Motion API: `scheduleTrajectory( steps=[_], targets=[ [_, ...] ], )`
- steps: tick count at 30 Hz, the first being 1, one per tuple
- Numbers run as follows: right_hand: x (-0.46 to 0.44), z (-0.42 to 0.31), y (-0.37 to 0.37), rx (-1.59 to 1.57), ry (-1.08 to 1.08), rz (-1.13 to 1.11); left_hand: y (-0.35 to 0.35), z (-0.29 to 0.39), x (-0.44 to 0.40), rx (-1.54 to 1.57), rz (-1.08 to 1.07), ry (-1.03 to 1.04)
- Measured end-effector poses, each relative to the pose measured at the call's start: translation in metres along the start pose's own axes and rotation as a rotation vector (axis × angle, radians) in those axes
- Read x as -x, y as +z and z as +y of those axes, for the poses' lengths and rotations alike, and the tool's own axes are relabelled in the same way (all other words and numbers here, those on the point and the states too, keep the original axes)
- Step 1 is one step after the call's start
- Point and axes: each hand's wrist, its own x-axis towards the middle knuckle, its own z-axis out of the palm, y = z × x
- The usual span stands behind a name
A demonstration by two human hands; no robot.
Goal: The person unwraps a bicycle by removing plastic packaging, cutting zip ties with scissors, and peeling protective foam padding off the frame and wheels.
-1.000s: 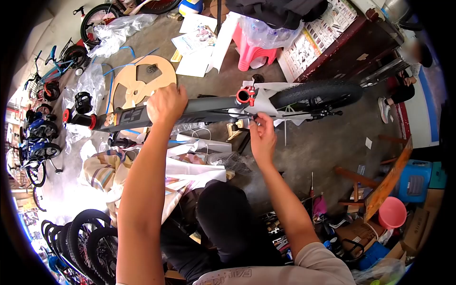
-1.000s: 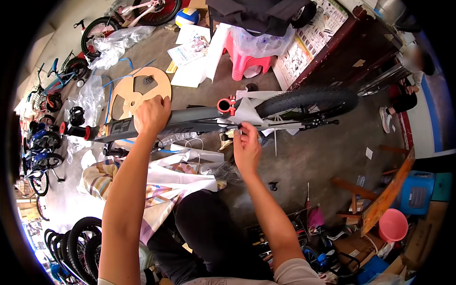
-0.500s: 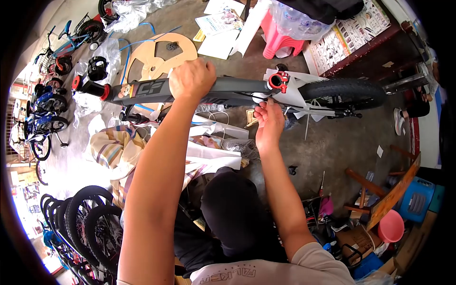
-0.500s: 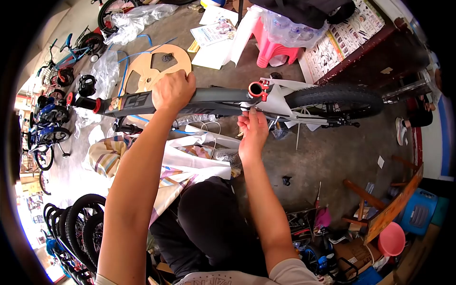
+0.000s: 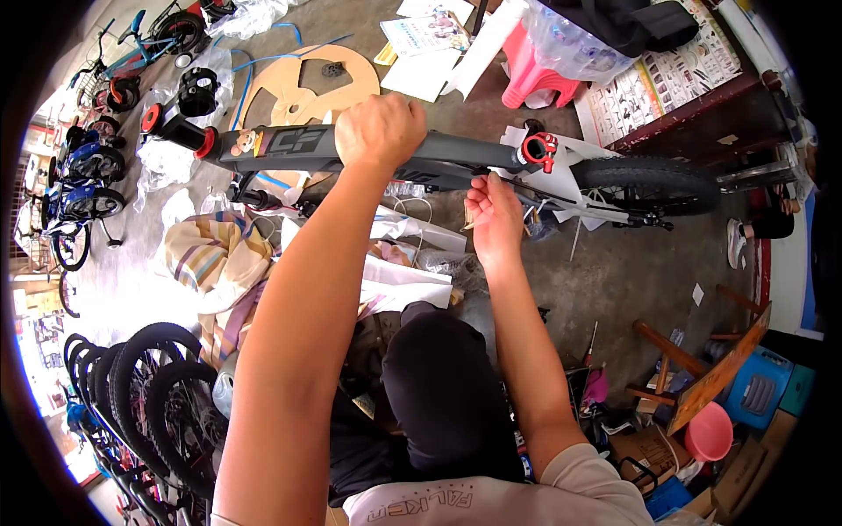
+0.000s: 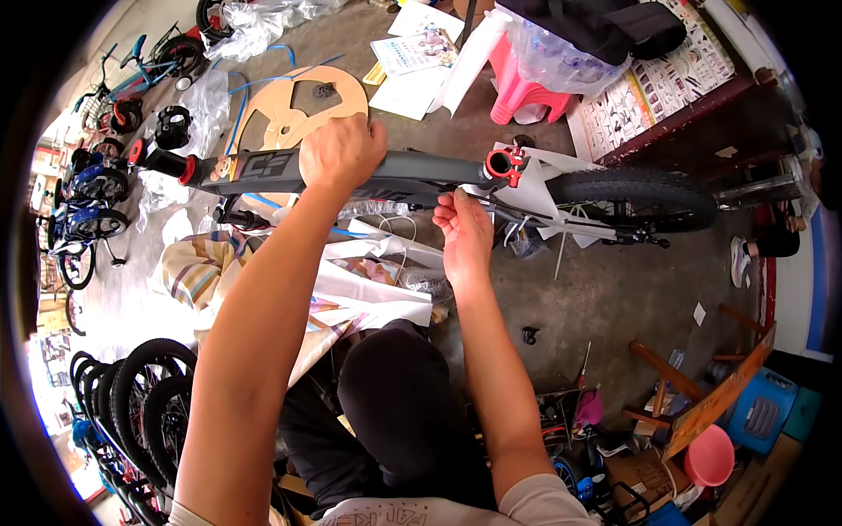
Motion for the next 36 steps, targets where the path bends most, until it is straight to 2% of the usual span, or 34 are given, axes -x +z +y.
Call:
scheduleTrajectory(
  steps=[19, 26, 36],
  targets=[
    [0.01, 0.014, 0.043, -0.069, 0.08, 0.029, -0.003, 0.003, 0.0, -0.024, -0.03, -0.023],
    [0.005, 0.02, 0.04, 0.102, 0.003, -0.055, -0.002, -0.001, 0.0, -0.012, -0.018, -0.007],
    [-0.009, 0.017, 0.02, 0.023, -0.052, -0.08, 0.001, -0.001, 0.0, -0.032, 0.002, 0.007]
  ],
)
